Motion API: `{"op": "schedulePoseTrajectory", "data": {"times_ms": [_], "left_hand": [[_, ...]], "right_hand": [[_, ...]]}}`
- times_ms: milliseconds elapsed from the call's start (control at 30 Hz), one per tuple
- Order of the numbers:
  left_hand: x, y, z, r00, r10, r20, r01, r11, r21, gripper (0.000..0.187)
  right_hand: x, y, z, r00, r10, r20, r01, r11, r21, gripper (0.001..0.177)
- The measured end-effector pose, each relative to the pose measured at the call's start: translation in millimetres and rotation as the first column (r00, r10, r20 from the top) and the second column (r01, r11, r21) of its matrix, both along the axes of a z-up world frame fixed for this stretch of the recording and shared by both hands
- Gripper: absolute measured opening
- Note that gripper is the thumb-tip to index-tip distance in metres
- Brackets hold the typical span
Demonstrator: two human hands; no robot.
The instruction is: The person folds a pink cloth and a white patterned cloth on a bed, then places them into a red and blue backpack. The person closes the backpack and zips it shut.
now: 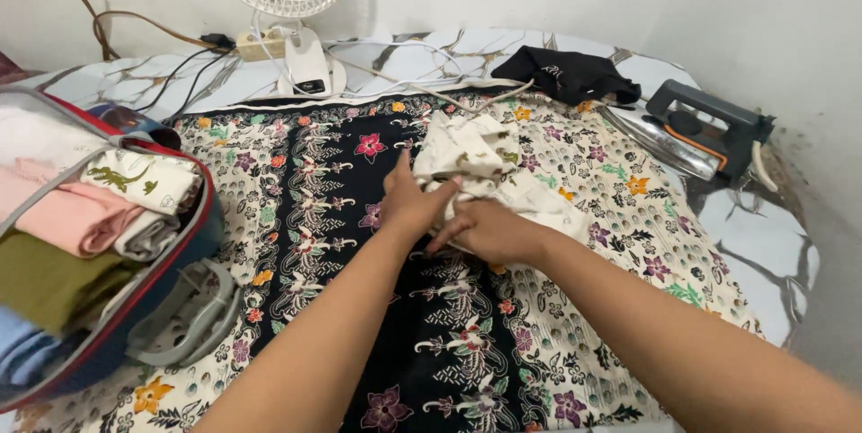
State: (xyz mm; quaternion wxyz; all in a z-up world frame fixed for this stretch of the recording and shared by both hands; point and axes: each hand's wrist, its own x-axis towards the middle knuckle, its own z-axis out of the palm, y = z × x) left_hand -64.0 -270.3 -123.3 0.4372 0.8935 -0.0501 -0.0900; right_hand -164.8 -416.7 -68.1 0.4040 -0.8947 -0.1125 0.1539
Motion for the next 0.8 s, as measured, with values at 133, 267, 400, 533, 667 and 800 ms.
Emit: {"op": "schedulePoseTrajectory", "data": {"times_ms": [133,267,400,533,667,800], "left_hand": [[19,14,-2,0.946,0.205,-0.250,-0.284,0.897,-0.338,0.042],[19,56,-12,0.638,0.274,-0.719,-0.763,0.345,-0.546,0.041],[1,88,-26,0.679,0.179,-0.712,-0.713,0.392,-0.582,0.054],[-2,100,-17,0.690,0.180,-0.701,-0.689,0.462,-0.559,0.059],[10,99,-4,0.690,0.111,-0.715,-0.625,0.591,-0.511,0.056],[42,90,4,0.629,0.121,-0.768,-0.660,0.605,-0.445,0.038]], "right_hand": [[-4,2,2,0.930,-0.229,-0.289,0.212,0.973,-0.089,0.039],[7,-13,-7,0.905,-0.396,-0.153,0.382,0.917,-0.115,0.028],[15,-27,-12,0.758,-0.652,-0.034,0.647,0.757,-0.090,0.020],[22,-23,0,0.717,-0.684,-0.130,0.688,0.725,-0.020,0.064],[15,-16,0,0.857,-0.363,-0.367,0.387,0.922,-0.009,0.106],[25,-19,-9,0.909,-0.406,-0.098,0.371,0.892,-0.259,0.090]]}}
